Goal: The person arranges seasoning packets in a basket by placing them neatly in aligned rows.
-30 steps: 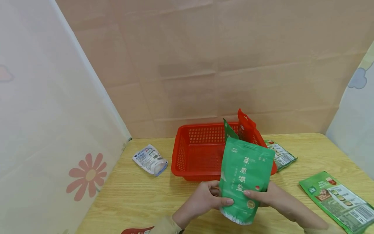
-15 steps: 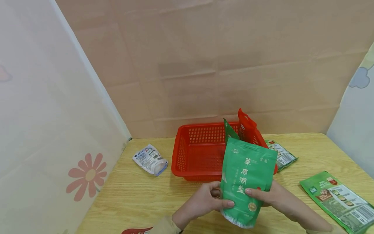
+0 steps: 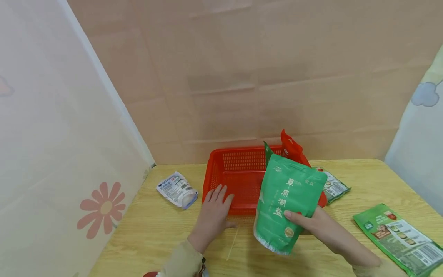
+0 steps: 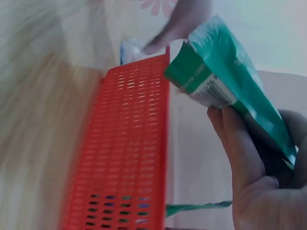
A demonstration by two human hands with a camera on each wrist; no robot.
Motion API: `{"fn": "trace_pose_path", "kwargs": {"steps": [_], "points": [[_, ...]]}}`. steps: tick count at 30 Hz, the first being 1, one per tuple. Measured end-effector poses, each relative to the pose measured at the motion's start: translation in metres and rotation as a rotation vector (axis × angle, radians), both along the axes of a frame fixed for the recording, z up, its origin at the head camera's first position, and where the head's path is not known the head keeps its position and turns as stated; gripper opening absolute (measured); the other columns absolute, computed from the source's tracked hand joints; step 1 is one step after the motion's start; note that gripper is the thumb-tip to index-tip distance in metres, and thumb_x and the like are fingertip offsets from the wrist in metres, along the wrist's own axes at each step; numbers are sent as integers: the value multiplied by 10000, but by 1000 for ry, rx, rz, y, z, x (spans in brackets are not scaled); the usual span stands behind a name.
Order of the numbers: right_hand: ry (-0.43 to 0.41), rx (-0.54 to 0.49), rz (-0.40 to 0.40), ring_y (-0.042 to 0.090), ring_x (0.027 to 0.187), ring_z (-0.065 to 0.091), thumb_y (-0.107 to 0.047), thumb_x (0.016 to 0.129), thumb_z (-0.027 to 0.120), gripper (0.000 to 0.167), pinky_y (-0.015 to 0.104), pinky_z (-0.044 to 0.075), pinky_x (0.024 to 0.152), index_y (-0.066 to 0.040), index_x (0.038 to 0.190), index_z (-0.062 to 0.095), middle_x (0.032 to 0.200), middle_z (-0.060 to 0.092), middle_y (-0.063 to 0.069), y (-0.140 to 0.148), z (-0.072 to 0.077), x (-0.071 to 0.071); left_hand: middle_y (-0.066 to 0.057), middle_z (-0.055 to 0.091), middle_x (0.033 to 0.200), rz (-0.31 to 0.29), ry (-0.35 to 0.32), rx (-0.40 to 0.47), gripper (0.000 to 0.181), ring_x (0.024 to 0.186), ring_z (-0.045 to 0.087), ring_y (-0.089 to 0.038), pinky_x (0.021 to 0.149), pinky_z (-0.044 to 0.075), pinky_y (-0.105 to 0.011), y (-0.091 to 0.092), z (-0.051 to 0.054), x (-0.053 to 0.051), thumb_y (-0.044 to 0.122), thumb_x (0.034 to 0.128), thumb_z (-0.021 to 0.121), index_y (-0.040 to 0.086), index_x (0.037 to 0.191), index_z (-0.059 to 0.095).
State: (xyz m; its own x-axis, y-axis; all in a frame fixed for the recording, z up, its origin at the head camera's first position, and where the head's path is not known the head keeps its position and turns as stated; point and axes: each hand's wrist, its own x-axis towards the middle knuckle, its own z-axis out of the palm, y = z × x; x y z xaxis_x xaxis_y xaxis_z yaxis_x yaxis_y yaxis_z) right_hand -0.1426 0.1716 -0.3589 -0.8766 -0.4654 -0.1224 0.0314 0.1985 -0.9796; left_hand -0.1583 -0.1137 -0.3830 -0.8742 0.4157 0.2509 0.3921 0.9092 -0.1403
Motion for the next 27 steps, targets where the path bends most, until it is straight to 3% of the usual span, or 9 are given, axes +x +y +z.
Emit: {"fn": "trace_pose_path", "kwargs": {"steps": [2, 6, 11, 15, 19, 24, 27], "points": [[11, 2, -18, 171, 1011, 666, -234, 973, 543, 640, 410, 569, 817, 82, 1430, 225, 1287, 576, 208, -6, 5, -2, -98, 573, 1354, -7, 4, -55, 745, 1307, 484, -279, 1060, 407, -417, -6, -8, -6, 589, 656, 778, 153, 1235, 603], [53, -4, -84, 140, 1006, 665, -233, 967, 557, 612, 384, 569, 818, 73, 1415, 273, 1286, 581, 208, -18, 17, -6, -49, 662, 1218, -87, 44, -34, 619, 1190, 580, -230, 998, 461, -370, -10, -17, -15, 549, 653, 799, 151, 1105, 653], [163, -6, -174, 34, 932, 664, -221, 976, 544, 529, 313, 565, 794, 47, 1385, 341, 1266, 591, 182, -28, 37, -14, 33, 726, 939, -165, 64, 5, 454, 876, 673, -130, 808, 525, -267, -7, -22, -23, 459, 669, 824, 154, 959, 654], [297, 33, -241, -35, 923, 633, -233, 981, 534, 492, 262, 550, 794, 8, 1381, 378, 1284, 572, 193, -36, 52, -21, 43, 718, 781, -145, -1, 44, 271, 654, 641, -85, 621, 509, -214, -6, -25, -27, 282, 738, 814, 153, 902, 642], [426, 164, -333, -63, 901, 586, -303, 977, 531, 452, 216, 511, 790, -35, 1335, 466, 1229, 617, 169, -46, 62, -29, 45, 704, 719, -99, -15, 41, 99, 599, 603, -67, 568, 478, -198, -6, -27, -32, 119, 796, 750, 171, 836, 676], [439, 290, -420, 77, 707, 588, -358, 961, 547, 387, 238, 484, 659, 10, 1058, 614, 839, 680, 118, -57, 62, -43, 51, 676, 663, -90, -16, 50, 87, 573, 565, -57, 544, 439, -182, -4, -27, -36, 105, 802, 737, 174, 764, 699], [422, 318, -445, 141, 684, 620, -359, 957, 551, 380, 245, 479, 636, 10, 905, 629, 743, 676, 100, -64, 52, -56, 56, 677, 664, -93, -23, 49, 72, 579, 569, -56, 550, 441, -179, -3, -28, -37, 150, 798, 748, 181, 755, 700]]}}
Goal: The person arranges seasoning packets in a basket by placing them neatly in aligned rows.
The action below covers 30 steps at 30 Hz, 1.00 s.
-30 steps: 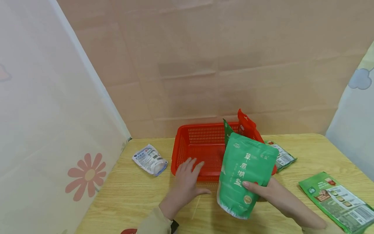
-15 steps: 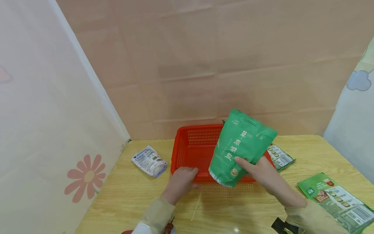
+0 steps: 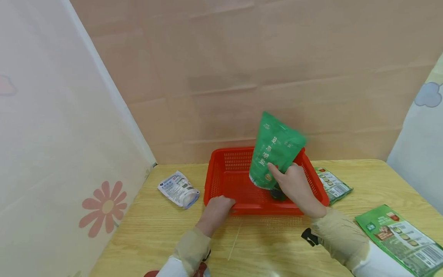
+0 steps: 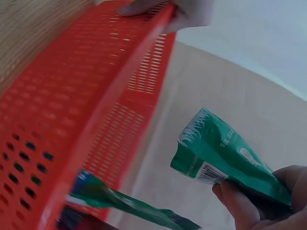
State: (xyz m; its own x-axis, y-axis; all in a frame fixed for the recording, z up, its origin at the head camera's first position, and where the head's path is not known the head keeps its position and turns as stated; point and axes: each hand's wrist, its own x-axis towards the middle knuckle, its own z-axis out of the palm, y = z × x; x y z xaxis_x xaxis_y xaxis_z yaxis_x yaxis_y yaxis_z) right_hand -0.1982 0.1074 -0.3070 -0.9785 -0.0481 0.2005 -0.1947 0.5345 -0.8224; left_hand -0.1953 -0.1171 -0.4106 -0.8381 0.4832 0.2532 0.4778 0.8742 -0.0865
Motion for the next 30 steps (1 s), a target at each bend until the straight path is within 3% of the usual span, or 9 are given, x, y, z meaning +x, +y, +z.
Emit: {"fn": "trace_pose_path", "kwargs": {"steps": [2, 6, 8, 11, 16, 24, 30], "points": [[0, 11, -17, 154, 701, 645, -348, 954, 555, 365, 242, 486, 638, -7, 845, 630, 736, 689, 81, -6, -9, -9, 57, 680, 667, 1, -7, -7, 68, 581, 573, -55, 554, 444, -178, 0, 0, -1, 173, 788, 758, 186, 754, 700], [-9, 47, -49, 145, 590, 588, -300, 957, 547, 373, 244, 442, 548, -34, 697, 550, 573, 569, 36, -17, -25, -26, 61, 678, 662, 1, -13, -8, 78, 576, 566, -54, 555, 436, -171, 0, 2, 0, 201, 768, 773, 189, 747, 699], [-13, 69, -60, 138, 539, 547, -289, 955, 548, 386, 254, 404, 502, -26, 673, 545, 543, 547, 36, -20, -32, -32, 63, 675, 657, -8, -7, -1, 88, 573, 564, -54, 552, 430, -166, 0, 3, 0, 217, 759, 779, 185, 742, 699], [-12, 104, -65, 168, 527, 578, -284, 958, 547, 392, 262, 396, 478, 17, 718, 619, 588, 634, 118, -21, -43, -41, 66, 675, 657, -24, 2, 5, 110, 572, 565, -57, 551, 425, -160, 1, 5, 1, 251, 752, 783, 180, 743, 700], [7, 140, -58, 278, 625, 667, -266, 959, 552, 353, 309, 490, 530, 49, 846, 662, 740, 718, 183, -22, -60, -52, 66, 683, 673, -15, -3, -6, 110, 577, 567, -58, 558, 433, -159, 2, 4, 0, 265, 761, 780, 179, 767, 711], [9, 233, -78, 325, 604, 641, -233, 953, 549, 395, 420, 523, 571, 45, 684, 627, 653, 683, 183, -23, -78, -59, 73, 687, 680, 1, -6, -32, 95, 582, 577, -49, 561, 444, -167, 3, 4, 0, 268, 766, 774, 191, 788, 722], [-28, 253, -90, 350, 657, 654, -220, 956, 532, 398, 479, 537, 670, 51, 689, 647, 665, 693, 174, -24, -86, -64, 79, 671, 655, -8, 13, -45, 111, 573, 572, -45, 546, 424, -160, 2, 5, 1, 278, 761, 779, 196, 751, 705]]}}
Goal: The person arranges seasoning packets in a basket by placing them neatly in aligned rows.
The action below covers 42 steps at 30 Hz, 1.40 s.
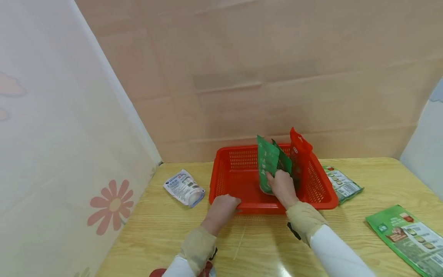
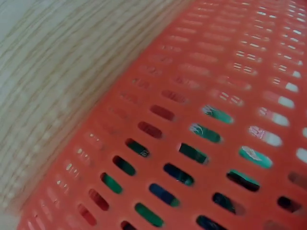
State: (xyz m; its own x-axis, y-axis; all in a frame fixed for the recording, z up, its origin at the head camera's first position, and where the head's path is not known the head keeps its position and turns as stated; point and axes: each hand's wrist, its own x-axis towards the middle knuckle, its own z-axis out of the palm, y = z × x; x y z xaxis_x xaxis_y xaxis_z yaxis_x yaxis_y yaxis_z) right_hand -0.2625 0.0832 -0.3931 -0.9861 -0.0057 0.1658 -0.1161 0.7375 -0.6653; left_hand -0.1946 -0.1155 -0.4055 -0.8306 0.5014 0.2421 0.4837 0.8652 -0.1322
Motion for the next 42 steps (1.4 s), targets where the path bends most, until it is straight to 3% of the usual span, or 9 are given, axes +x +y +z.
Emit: {"fn": "trace_pose_path", "kwargs": {"steps": [7, 15, 26, 32, 38, 42], "points": [[-29, 14, -3, 287, 595, 647, -208, 964, 528, 391, 418, 530, 605, 45, 689, 646, 660, 689, 162, -2, -6, -7, 85, 661, 645, -3, 7, 1, 116, 562, 559, -36, 538, 413, -155, 0, -2, 0, 277, 771, 776, 201, 739, 693], [-25, 33, -14, 312, 626, 658, -209, 967, 522, 385, 444, 537, 639, 62, 725, 647, 681, 699, 173, -2, -6, -8, 72, 675, 661, -5, -15, 16, 73, 558, 541, -30, 537, 407, -147, 1, 0, -1, 237, 783, 774, 194, 780, 716], [-110, 91, -20, 305, 641, 661, -248, 978, 520, 400, 407, 514, 580, 32, 733, 667, 730, 712, 163, -3, -7, -8, 77, 664, 630, -5, 46, -11, 105, 543, 561, -39, 511, 411, -163, 1, -4, 0, 230, 775, 784, 207, 728, 693], [-97, 111, -6, 306, 629, 668, -239, 963, 553, 392, 404, 535, 576, 60, 759, 703, 706, 709, 170, -4, -7, -6, 74, 672, 640, -1, 45, 0, 88, 539, 554, -40, 516, 414, -160, 1, -4, 0, 237, 774, 784, 205, 747, 706], [-133, 146, -4, 198, 485, 555, -235, 914, 556, 403, 301, 426, 446, -42, 560, 572, 515, 540, 54, -3, -6, -4, 82, 651, 612, 4, 63, 15, 112, 520, 535, -37, 499, 399, -163, 1, -4, 0, 205, 774, 781, 211, 708, 690], [-138, 167, 18, 176, 458, 502, -213, 901, 549, 421, 277, 385, 429, -101, 504, 465, 483, 436, 5, -2, -5, -3, 78, 656, 617, 7, 55, 27, 94, 519, 531, -40, 500, 397, -165, 1, -4, 0, 195, 776, 779, 203, 722, 703]]}}
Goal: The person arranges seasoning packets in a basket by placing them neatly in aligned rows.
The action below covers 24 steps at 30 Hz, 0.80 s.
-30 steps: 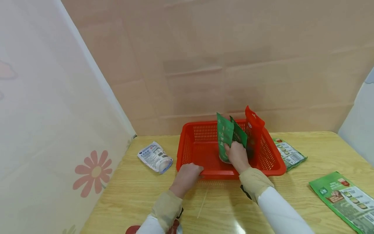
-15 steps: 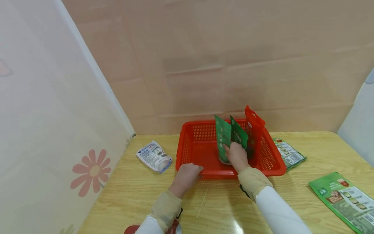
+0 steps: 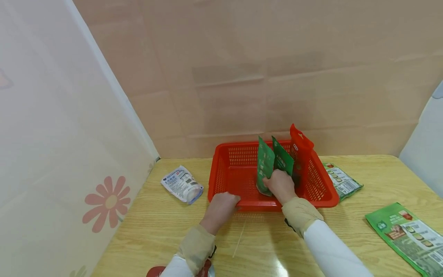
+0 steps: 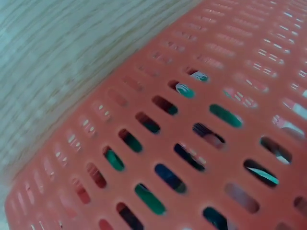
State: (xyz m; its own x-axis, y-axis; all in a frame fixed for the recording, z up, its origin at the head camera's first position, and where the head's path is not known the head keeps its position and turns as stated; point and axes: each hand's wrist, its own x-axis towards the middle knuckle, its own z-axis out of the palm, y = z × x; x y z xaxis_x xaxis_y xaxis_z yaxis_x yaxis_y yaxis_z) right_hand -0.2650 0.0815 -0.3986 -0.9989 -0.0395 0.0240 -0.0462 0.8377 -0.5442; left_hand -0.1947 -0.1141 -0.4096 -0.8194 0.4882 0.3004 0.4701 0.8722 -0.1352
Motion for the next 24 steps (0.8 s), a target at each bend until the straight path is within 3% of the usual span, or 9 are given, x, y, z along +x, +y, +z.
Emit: {"fn": "trace_pose_path", "kwargs": {"steps": [11, 24], "points": [[58, 15, 5, 256, 545, 593, -142, 904, 547, 335, 388, 495, 522, -37, 586, 531, 568, 568, 106, 2, -1, 1, 64, 680, 648, 3, -6, -23, 67, 543, 571, -53, 520, 435, -174, 1, 3, 3, 215, 772, 782, 210, 764, 716], [44, 33, -6, 309, 607, 635, -138, 906, 553, 296, 437, 533, 576, 40, 673, 591, 664, 641, 196, 2, 0, 3, 66, 672, 643, 8, -37, -8, 61, 536, 545, -54, 520, 416, -168, 1, 2, 1, 197, 782, 775, 200, 758, 719]]}}
